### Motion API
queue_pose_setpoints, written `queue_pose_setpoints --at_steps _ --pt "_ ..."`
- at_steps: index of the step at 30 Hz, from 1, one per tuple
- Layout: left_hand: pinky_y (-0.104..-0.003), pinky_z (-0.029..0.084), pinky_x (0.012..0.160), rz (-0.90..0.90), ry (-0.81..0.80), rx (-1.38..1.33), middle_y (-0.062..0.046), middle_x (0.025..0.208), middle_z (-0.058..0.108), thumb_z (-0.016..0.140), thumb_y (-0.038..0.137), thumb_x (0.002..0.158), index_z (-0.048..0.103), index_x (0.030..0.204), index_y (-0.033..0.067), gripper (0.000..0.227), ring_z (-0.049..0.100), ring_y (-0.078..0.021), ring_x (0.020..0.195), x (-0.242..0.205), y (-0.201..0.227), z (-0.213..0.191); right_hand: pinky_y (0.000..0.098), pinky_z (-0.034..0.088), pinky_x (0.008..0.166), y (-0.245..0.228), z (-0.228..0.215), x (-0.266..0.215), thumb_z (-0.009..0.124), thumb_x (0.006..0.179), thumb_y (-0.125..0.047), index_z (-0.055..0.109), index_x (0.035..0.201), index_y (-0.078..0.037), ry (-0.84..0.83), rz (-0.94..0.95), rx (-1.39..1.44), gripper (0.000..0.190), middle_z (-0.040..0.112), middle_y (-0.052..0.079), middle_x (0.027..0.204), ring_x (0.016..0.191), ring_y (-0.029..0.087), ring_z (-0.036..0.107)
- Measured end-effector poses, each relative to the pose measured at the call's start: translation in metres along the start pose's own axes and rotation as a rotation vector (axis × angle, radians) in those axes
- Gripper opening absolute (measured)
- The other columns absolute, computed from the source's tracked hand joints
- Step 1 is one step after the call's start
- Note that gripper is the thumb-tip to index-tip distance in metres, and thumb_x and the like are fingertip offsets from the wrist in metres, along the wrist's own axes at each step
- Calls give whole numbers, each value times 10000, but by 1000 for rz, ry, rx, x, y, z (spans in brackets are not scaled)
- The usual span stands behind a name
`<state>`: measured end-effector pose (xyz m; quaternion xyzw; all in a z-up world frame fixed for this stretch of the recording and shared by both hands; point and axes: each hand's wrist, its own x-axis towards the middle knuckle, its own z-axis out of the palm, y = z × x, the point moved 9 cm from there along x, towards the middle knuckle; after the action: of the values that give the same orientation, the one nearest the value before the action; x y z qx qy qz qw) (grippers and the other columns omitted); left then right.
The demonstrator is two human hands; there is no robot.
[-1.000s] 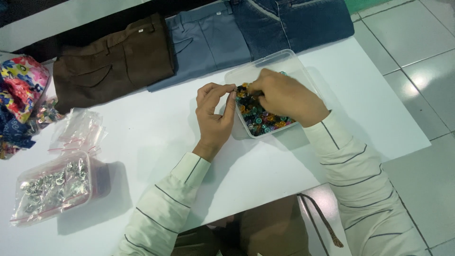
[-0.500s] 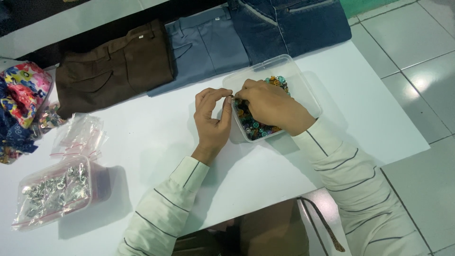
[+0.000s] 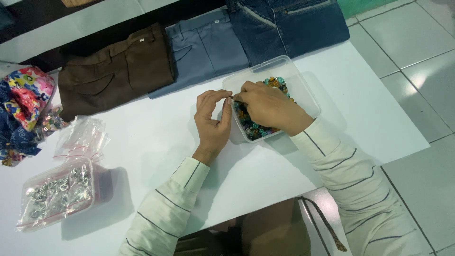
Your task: The person sorts colorful buttons into a container by hand and places silver buttons into a small plastic bag.
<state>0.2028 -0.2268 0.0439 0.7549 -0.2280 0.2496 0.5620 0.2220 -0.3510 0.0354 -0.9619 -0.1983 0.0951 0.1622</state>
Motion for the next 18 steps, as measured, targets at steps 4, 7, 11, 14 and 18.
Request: queue_pose_setpoints --at_steps 4,7,11,14,18 --pt "-383 421 1016 -2 5 -9 9 1018 708 618 102 1025 696 1102 167 127 586 -173 1079 0 0 0 459 584 839 11 5 3 541 891 0 735 1197 -2 5 17 -23 362 686 207 1191 1053 383 661" --pt "-388 425 1013 -9 3 -14 3 1017 712 624 98 1017 699 1098 165 129 590 -179 1077 0 -1 -1 441 589 774 18 0 1 592 855 -15 784 1099 -55 65 52 -35 313 694 162 1096 982 348 676" --pt "-385 423 1012 -13 -7 -20 4 1005 712 624 90 1016 691 1125 162 148 589 -171 1069 0 -2 0 436 597 719 9 -28 -7 650 877 -44 779 1082 1 203 -27 81 246 692 186 997 893 351 698" --pt "-380 434 1009 -7 13 -33 2 1006 720 632 88 1011 678 1160 163 173 596 -169 1068 1 -2 -1 444 591 673 -6 -52 -16 655 912 -50 761 1092 52 308 -126 233 233 699 224 939 850 381 706" --pt "-365 449 1002 -18 49 -65 5 997 726 629 114 1019 663 1195 160 185 601 -158 1057 1 -3 -5 424 589 631 -26 -70 -26 642 933 -48 748 1101 75 388 -234 418 234 729 238 873 814 373 713"
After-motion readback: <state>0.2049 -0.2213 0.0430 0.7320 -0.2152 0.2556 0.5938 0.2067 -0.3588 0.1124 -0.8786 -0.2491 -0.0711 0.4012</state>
